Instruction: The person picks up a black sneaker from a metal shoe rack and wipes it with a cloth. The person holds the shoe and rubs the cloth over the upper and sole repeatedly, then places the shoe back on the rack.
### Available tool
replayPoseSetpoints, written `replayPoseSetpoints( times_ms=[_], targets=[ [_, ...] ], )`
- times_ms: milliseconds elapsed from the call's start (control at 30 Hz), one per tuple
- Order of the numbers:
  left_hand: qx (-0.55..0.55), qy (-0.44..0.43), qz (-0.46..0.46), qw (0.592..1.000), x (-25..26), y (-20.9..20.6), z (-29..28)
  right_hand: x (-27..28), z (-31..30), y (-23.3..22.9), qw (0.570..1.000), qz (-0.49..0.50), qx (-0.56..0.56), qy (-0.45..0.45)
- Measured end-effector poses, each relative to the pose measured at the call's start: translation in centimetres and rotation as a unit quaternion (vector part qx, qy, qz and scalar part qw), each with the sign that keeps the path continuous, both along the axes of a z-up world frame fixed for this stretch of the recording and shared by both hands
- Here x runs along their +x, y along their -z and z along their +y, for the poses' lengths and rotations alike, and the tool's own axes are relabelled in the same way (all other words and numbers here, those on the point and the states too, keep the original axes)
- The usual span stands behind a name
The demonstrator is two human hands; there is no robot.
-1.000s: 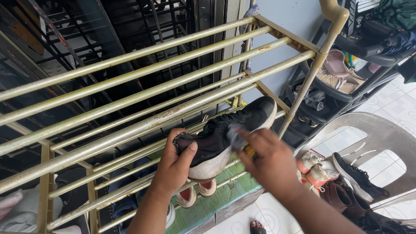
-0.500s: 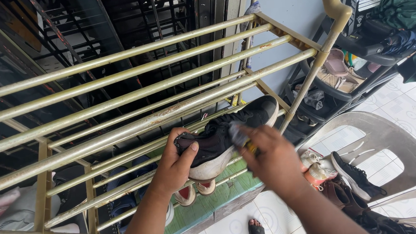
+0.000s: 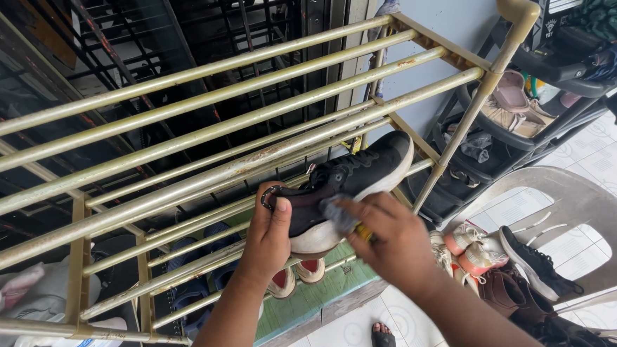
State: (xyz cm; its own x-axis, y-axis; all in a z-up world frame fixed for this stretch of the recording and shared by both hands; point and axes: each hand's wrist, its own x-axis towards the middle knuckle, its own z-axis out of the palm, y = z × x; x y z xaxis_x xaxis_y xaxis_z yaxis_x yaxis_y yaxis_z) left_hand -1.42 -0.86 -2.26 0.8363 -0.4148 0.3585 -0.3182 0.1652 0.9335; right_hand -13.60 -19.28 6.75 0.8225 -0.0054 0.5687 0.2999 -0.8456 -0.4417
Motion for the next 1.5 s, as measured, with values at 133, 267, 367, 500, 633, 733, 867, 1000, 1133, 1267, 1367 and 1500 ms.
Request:
replayPoseSetpoints(
  times_ms=[133,267,367,500,633,733,867,1000,1133,1267,1367,1500],
  targets=[
    [0.031,0.092,0.048,0.994,-0.8,-2.5,0.3,1.2,-1.1,0.5,0.997,-0.056,0.033,0.047],
    [0.131,0.104,-0.102,0.981,-2.3,-4.3,0.3,1.5,-0.9,0.6,0.985,-0.059,0.128,0.095],
    [0.215,0.062,-0.096,0.97,-2.6,-5.7,-0.1,0.9,-0.7,0.5,0.983,-0.058,0.138,0.103],
    [0.239,0.072,-0.072,0.966,-1.4,-7.4,-0.3,-0.7,0.9,-0.2,0.993,-0.064,0.096,0.035],
    [0.224,0.093,-0.109,0.964,-0.6,-6.1,-0.2,-0.7,1.4,-0.9,0.996,-0.001,0.01,-0.085],
    [0.189,0.081,-0.108,0.973,-0.6,-5.9,-0.2,0.8,-0.7,0.1,0.998,-0.048,-0.028,-0.02],
    [0.248,0.06,-0.098,0.962,-0.6,-5.6,0.1,1.7,-1.3,0.4,0.994,-0.073,0.007,0.086],
    [0.201,0.064,-0.127,0.969,-0.2,-4.6,0.3,0.8,1.7,-0.5,0.998,-0.067,-0.007,-0.005],
    [0.252,0.061,-0.105,0.96,-0.5,-5.1,0.3,1.4,1.7,-1.2,0.995,-0.059,-0.059,-0.049],
    [0.274,0.056,-0.061,0.958,-1.0,-6.5,0.1,3.2,-0.6,-0.5,0.997,-0.063,-0.007,0.044],
    [0.283,0.061,-0.051,0.956,-1.2,-6.6,0.3,2.9,0.3,-0.9,0.994,-0.064,0.006,0.083],
    [0.26,0.051,-0.076,0.961,-1.4,-6.8,0.4,1.4,2.4,-2.2,0.997,-0.069,-0.006,-0.022]
  ],
)
